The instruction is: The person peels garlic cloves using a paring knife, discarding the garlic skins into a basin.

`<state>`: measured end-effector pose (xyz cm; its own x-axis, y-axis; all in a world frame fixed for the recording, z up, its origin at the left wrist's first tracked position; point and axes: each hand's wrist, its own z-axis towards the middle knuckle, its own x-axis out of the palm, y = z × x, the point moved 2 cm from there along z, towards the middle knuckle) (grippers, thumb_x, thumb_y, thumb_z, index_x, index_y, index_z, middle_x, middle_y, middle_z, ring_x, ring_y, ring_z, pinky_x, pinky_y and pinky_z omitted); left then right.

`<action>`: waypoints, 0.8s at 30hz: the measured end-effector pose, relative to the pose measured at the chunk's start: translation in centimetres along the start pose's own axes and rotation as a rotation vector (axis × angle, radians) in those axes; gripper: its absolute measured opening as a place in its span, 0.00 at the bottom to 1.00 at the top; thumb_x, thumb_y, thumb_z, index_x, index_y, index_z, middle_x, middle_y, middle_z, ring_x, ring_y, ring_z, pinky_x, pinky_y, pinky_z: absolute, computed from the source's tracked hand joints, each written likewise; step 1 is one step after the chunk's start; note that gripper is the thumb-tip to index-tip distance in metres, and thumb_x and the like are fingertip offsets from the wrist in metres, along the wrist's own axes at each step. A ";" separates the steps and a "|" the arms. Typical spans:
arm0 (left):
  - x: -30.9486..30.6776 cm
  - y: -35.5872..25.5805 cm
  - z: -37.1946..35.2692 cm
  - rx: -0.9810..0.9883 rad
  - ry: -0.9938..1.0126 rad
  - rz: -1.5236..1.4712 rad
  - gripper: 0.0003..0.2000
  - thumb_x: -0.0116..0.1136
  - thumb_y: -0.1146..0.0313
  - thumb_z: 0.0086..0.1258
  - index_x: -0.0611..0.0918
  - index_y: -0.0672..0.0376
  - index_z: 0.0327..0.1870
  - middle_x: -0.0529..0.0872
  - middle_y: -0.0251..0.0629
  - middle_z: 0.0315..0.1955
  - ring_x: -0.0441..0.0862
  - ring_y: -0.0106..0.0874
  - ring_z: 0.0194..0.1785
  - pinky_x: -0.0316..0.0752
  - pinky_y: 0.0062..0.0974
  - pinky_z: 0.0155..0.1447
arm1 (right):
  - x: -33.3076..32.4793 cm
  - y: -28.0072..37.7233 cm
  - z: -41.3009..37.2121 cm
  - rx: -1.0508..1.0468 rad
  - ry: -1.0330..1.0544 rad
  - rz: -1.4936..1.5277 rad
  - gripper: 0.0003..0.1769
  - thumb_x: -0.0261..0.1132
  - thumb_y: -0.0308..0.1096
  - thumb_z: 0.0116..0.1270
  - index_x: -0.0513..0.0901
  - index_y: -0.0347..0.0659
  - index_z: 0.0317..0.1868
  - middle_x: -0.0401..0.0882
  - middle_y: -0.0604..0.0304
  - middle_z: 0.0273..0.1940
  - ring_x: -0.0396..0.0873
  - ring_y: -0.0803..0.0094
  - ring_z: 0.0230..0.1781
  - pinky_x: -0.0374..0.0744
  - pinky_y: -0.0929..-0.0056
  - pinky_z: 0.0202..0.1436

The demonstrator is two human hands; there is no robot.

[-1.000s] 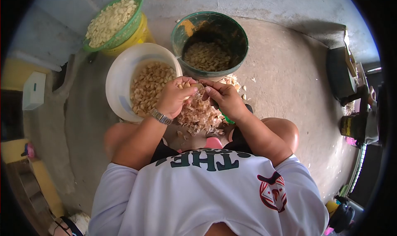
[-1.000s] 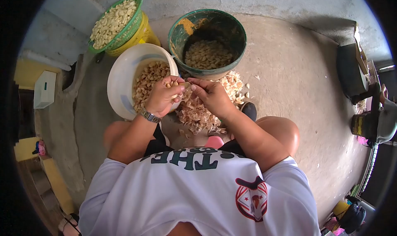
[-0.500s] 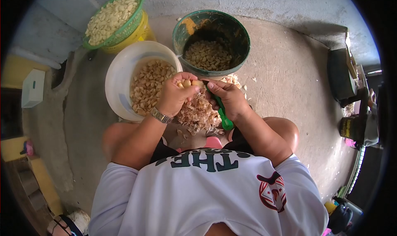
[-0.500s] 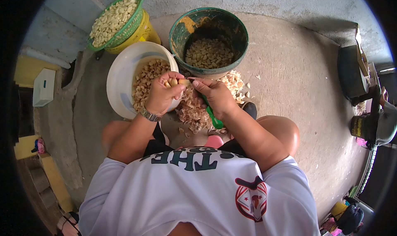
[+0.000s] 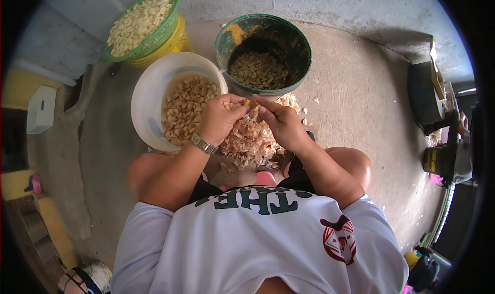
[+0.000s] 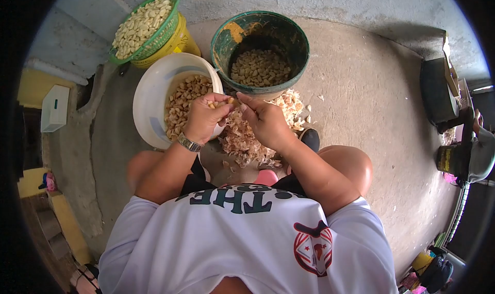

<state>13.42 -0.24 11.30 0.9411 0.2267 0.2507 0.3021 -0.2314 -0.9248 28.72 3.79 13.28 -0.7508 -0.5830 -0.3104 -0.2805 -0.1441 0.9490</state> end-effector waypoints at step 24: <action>0.2 0.5 0.3 0.006 0.043 -0.086 0.08 0.59 0.73 0.55 0.77 0.62 0.35 0.78 0.29 0.25 0.70 0.15 0.21 0.64 0.12 0.20 | -0.2 0.2 0.0 0.437 -0.018 0.694 0.13 0.55 0.34 0.62 0.77 0.38 0.45 0.74 0.63 0.23 0.66 0.81 0.19 0.67 0.82 0.21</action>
<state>13.73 -0.04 10.83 0.9174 0.2047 0.3414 0.3815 -0.2071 -0.9009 28.82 3.85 13.52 -0.8477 -0.4115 0.3348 0.0461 0.5715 0.8193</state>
